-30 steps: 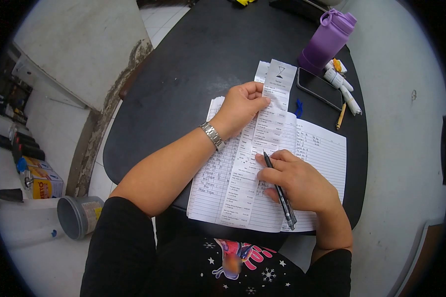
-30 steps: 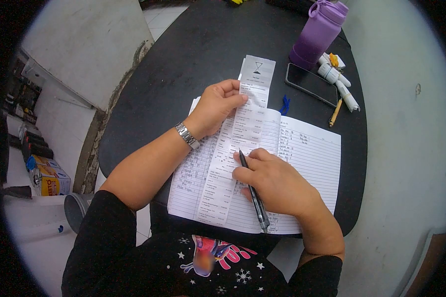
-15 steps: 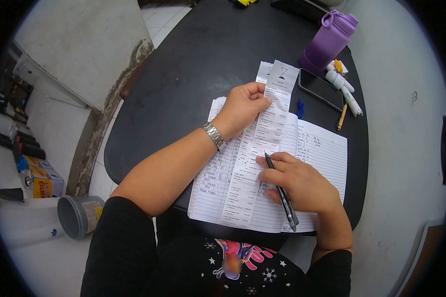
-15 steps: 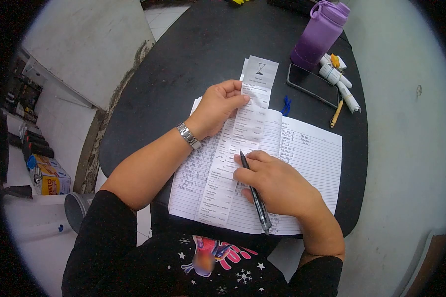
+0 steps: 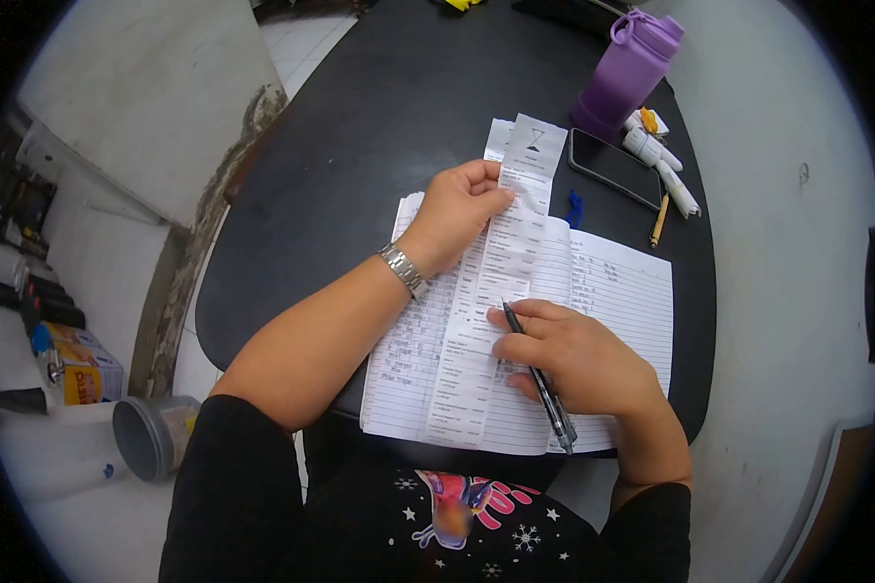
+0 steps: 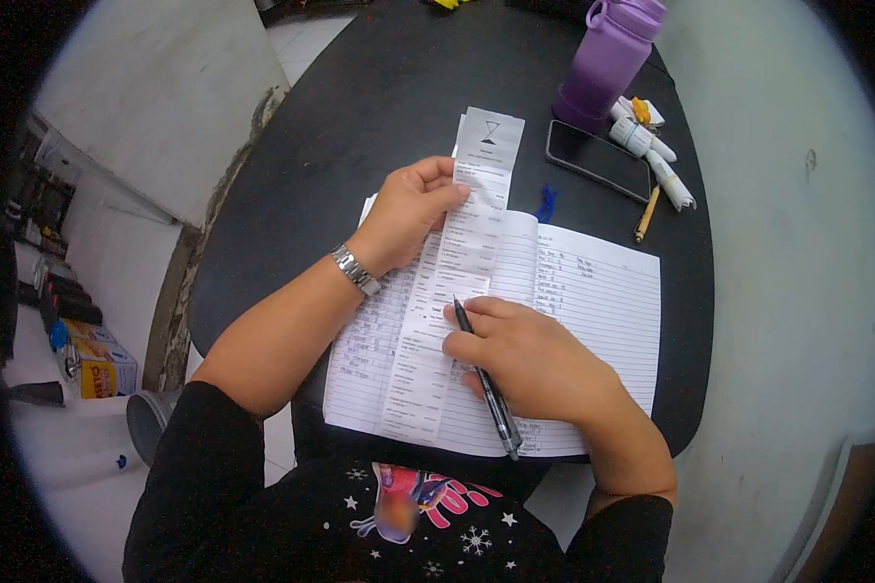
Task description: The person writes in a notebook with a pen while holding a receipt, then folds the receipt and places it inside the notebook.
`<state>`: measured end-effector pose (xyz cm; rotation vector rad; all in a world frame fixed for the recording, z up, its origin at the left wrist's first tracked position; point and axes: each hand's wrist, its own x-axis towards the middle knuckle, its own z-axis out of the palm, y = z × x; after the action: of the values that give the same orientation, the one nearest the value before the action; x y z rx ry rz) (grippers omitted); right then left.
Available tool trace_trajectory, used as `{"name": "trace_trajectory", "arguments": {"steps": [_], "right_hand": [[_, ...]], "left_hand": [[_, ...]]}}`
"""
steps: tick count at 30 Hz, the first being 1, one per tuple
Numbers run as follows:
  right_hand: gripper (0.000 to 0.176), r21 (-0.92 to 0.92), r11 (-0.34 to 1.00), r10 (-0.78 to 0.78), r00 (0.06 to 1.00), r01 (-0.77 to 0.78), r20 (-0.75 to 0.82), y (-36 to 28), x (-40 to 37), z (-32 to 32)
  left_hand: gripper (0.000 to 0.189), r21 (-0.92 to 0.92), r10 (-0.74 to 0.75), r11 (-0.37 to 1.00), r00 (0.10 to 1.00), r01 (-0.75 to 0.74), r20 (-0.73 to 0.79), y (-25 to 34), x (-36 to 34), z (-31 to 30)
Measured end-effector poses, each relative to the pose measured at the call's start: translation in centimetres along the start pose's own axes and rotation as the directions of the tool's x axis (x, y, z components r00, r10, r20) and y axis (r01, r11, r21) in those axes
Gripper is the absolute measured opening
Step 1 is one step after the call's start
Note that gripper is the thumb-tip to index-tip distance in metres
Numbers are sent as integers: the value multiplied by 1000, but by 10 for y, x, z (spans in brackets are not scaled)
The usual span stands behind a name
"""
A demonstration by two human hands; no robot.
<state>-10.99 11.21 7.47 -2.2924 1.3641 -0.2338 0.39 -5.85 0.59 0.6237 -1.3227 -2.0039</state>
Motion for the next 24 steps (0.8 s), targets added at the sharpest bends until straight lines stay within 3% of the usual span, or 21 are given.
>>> {"name": "trace_trajectory", "arguments": {"steps": [6, 9, 12, 16, 20, 24], "right_hand": [[24, -21, 1000, -8, 1000, 8, 9, -1, 1, -1], [23, -22, 995, -94, 991, 92, -97, 3, 0, 0], [22, -60, 995, 63, 963, -82, -261, 11, -2, -11], [22, -307, 903, 154, 893, -301, -424, 40, -5, -13], [26, -390, 812, 251, 863, -435, -439, 52, -9, -13], [26, -400, 787, 287, 854, -469, -435, 62, -8, -6]], "left_hand": [[27, -34, 4, 999, 1000, -4, 2, -3, 2, -1], [27, -27, 0, 1000, 1000, 0, 1, -1, 1, 0], [26, -52, 0, 999, 1000, 0, 9, -2, 1, -1], [26, -42, 3, 999, 1000, -3, 14, -2, 2, 0], [26, -30, 7, 1000, 1000, -6, 8, -2, 2, 0], [27, 1, -2, 1000, 1000, 2, 0, -1, 1, 0]]}}
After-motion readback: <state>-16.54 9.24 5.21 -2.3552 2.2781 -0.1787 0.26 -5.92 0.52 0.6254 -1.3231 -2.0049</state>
